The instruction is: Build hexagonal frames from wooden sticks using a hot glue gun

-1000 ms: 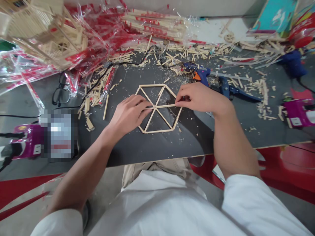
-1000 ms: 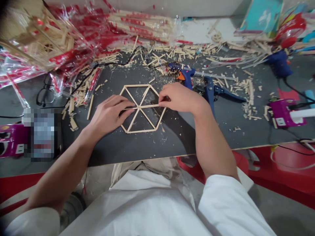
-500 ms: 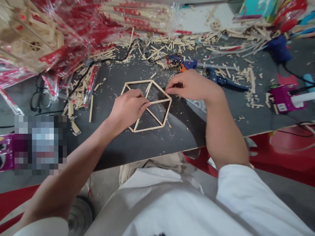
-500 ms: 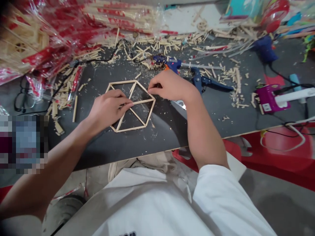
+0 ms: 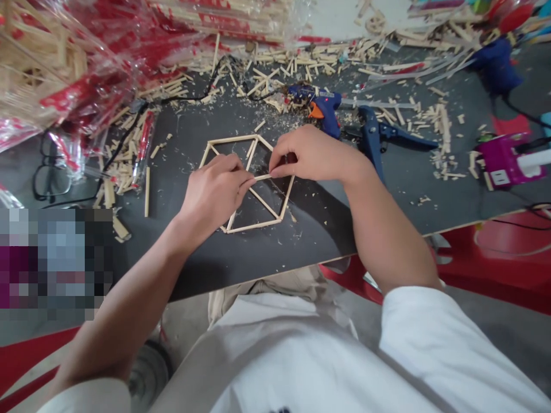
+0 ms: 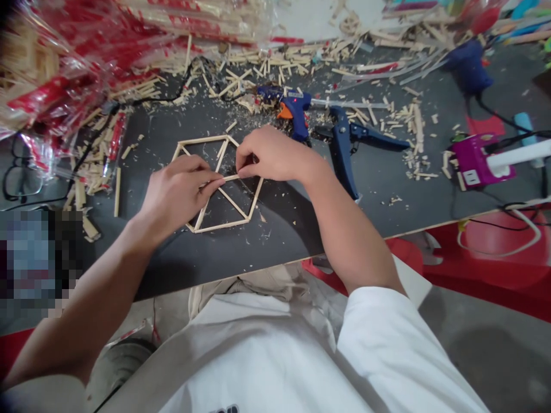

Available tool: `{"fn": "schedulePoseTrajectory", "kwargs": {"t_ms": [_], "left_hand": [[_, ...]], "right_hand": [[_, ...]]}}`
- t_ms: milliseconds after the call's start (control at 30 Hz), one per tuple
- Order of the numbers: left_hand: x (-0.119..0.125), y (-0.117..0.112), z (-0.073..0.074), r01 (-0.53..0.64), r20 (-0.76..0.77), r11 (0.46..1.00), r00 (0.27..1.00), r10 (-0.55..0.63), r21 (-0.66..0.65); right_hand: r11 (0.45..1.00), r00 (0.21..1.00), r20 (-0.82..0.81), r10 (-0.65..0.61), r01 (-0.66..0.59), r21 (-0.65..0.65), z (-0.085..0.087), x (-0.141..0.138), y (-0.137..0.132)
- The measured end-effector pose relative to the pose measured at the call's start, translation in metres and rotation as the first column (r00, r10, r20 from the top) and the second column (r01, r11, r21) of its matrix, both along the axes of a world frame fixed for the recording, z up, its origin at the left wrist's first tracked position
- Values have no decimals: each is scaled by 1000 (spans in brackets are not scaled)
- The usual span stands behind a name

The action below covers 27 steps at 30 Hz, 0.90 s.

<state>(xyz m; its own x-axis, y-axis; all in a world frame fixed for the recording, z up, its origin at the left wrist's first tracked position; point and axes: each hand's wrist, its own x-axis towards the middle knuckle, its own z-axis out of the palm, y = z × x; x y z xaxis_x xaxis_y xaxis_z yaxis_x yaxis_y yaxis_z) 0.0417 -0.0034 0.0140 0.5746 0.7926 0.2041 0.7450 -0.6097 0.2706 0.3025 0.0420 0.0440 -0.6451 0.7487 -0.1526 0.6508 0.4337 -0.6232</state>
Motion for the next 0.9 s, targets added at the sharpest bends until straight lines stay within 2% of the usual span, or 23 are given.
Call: {"fn": "schedulePoseTrajectory", "kwargs": {"t_ms": [167, 367, 567, 700, 900], "left_hand": [[-17, 13, 1, 35, 165, 992, 986, -15, -117], [-32, 24, -2, -40, 273, 993, 960, 68, -109], [-29, 22, -9, 16, 295, 992, 955, 22, -124], [-24, 18, -7, 62, 288, 993, 957, -32, -98], [-13, 9, 0, 125, 164, 992, 979, -125, 10]], "right_hand": [[1000, 1000, -2, -4, 4, 2, -5, -6, -1], [999, 1000, 10, 17, -17, 40, -5, -5, 0], [998, 999, 32, 26, -28, 52, -3, -7, -1], [996, 998, 31, 54, -56, 71, -7, -5, 1], [996, 998, -53, 25, -20, 84, -2, -13, -6]]}}
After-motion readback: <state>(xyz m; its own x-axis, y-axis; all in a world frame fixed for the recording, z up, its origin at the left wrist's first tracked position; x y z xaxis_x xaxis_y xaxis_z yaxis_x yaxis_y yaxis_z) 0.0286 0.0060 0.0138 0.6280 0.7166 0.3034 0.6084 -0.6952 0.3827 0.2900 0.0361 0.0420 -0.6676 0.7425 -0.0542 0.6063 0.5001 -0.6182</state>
